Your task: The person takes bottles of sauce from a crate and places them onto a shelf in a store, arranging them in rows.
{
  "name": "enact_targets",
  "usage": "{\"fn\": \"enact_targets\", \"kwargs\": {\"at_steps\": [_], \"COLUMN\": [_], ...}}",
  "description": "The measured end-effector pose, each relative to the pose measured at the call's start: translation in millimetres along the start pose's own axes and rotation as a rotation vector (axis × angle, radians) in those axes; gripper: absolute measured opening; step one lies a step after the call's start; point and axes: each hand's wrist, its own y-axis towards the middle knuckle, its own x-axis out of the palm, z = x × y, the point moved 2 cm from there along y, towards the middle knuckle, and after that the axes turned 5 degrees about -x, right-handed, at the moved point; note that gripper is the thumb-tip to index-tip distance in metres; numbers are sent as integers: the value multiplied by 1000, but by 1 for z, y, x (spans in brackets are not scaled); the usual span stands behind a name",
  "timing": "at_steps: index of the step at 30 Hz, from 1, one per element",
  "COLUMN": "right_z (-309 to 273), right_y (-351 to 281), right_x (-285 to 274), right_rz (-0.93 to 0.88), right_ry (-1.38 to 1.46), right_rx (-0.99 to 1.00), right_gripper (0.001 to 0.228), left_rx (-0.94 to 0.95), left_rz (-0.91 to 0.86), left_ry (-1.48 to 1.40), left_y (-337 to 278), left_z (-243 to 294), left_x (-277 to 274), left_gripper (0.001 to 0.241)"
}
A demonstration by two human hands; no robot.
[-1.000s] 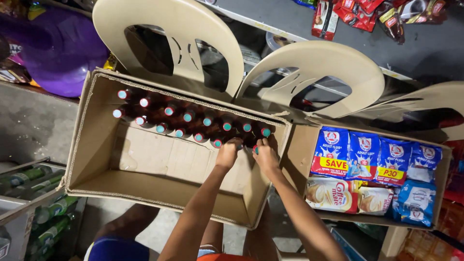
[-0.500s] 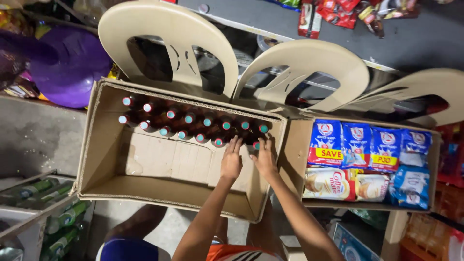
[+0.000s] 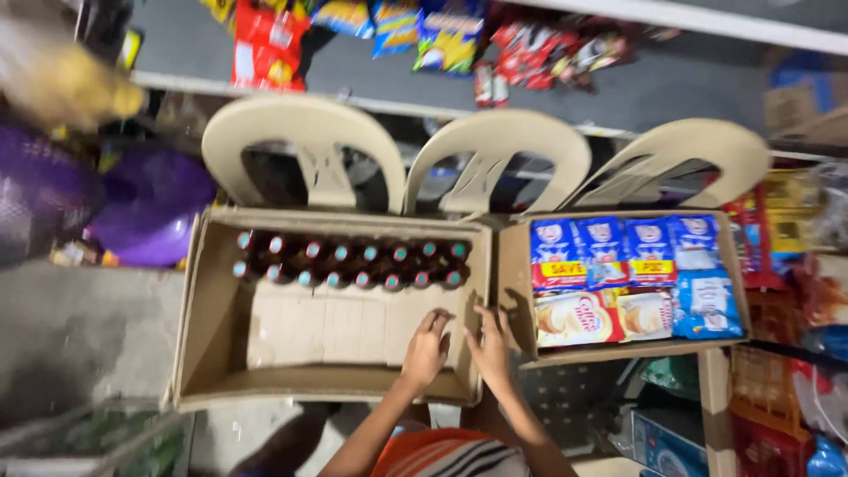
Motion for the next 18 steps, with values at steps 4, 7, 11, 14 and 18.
{"fn": "enact_targets", "kwargs": {"at_steps": [4,7,11,14,18], "right_z": [-8,-16,-30,-45,-39], "right_y": [-12,-7,-4,-5,-6], "right_x": [-41,-75,-123,-170,-226], "right_rz": [90,198,339,433,522], "right_ry": [65,65,129,162,152], "right_rx": [125,58,12,-4,-62], "right_gripper": [45,39,27,21,17], "left_rx": [56,107,194,258,423], "left_rz": [-47,-23,-14,-52,-41], "left_ry": [-22,-36,-147,-173,-142], "left_y": [-4,2,8,12,16], "left_z": [31,57,122,170,224], "left_x": [-10,-8,-1,11,35], "left_gripper": [43,40,36,34,31]}}
